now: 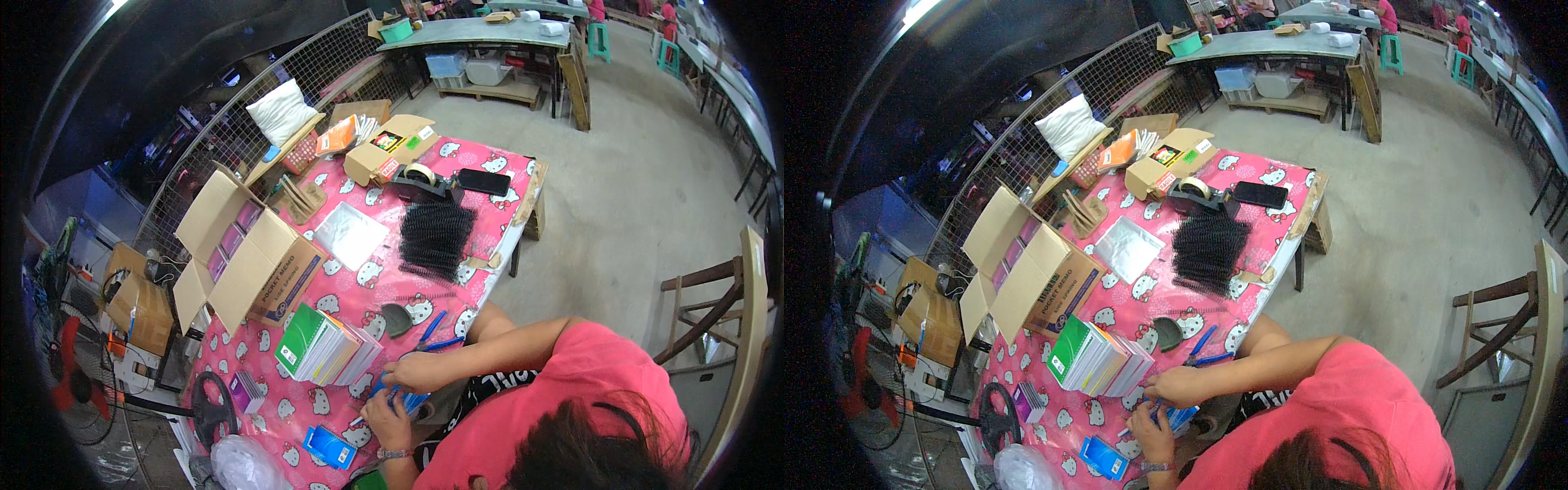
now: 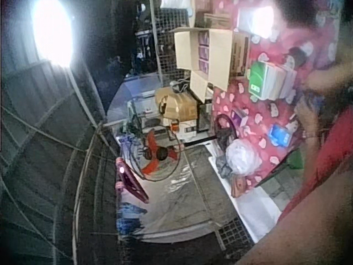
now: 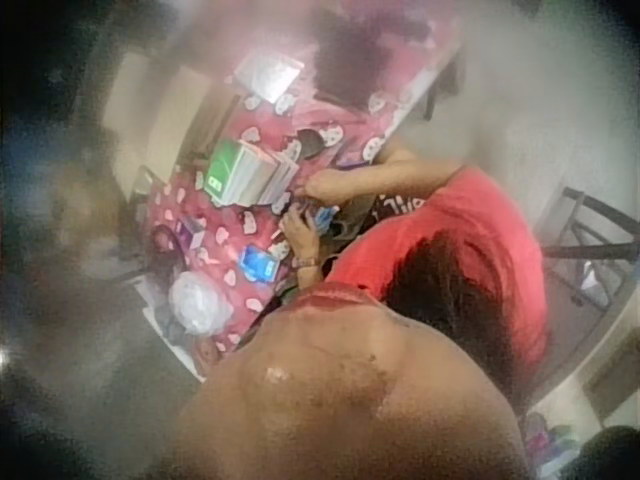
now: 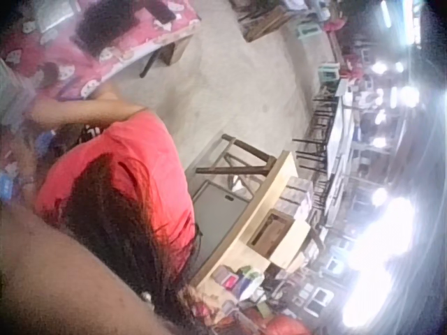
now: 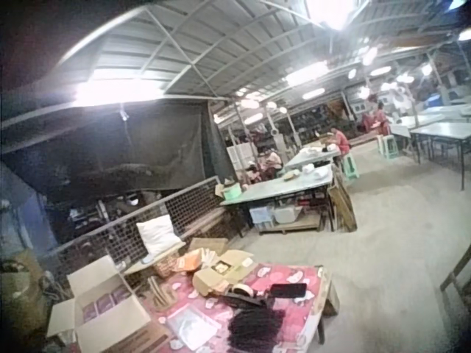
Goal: The person inserts a spiral binding through the pre-punched holes of a stack of notebook pages and covers, then uses pliers to crimp the ends of the wire.
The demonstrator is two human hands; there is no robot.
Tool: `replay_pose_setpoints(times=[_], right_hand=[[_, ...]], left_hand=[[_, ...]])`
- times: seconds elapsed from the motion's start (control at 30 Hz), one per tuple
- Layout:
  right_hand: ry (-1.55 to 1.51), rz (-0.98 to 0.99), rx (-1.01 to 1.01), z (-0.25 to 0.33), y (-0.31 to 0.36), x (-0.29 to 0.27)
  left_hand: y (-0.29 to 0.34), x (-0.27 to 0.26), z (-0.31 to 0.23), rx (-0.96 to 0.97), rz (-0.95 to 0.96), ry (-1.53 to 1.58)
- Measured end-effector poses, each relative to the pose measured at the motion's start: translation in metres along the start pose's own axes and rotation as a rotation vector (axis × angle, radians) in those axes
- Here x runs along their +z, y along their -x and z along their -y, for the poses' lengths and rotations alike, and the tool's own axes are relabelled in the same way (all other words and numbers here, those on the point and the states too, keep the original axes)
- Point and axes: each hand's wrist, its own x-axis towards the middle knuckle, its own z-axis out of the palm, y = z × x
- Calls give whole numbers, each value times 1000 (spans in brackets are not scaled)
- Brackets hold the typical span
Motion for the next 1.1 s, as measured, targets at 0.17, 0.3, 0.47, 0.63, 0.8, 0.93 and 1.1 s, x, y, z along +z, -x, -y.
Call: replay_pose_setpoints(times=[0.17, 0.3, 0.47, 0.63, 0.8, 0.93, 1.1], right_hand=[[-1, 253, 61, 0, -6, -3], [-29, 15, 74, 23, -7, 11], [75, -156, -10, 18, -7, 25], [362, -100, -202, 3, -7, 23], [179, -35, -44, -1, -8, -6], [4, 58, 118, -9, -11, -18], [28, 109, 186, -6, -4, -14]], left_hand=[[9, 1, 5, -1, -37, 40], [10, 6, 13, 7, -105, -52], [5, 4, 11, -56, -95, -223], [-2, 5, 13, -37, 14, -253], [-20, 0, 12, 46, 29, -242], [-23, -3, 10, 81, 77, -54], [-21, -6, 7, 94, 135, -63]])
